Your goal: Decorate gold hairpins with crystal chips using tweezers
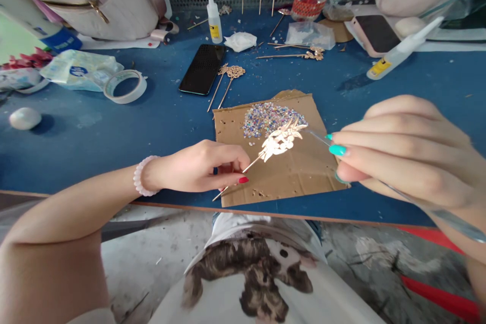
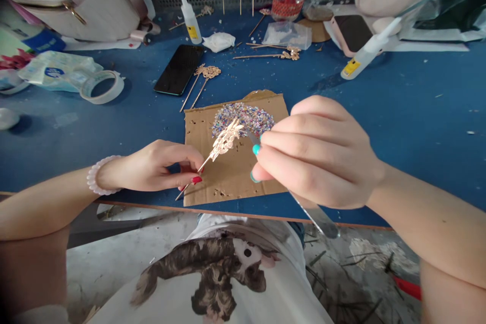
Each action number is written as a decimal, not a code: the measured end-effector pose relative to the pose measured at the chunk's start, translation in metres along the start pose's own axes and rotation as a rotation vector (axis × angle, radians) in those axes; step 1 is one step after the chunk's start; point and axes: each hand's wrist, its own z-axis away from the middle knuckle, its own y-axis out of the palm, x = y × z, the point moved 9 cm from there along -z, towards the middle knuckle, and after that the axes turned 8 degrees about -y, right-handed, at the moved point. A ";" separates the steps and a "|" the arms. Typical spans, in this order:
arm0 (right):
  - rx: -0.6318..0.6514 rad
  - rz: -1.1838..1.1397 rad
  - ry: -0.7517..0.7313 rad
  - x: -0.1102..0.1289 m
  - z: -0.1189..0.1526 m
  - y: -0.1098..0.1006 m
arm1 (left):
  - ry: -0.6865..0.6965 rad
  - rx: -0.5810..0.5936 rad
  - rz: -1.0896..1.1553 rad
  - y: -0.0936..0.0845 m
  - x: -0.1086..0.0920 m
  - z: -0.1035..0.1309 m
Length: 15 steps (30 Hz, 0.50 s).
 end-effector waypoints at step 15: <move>-0.078 -0.075 -0.180 0.014 0.007 0.000 | 0.030 0.004 0.028 0.001 -0.003 -0.001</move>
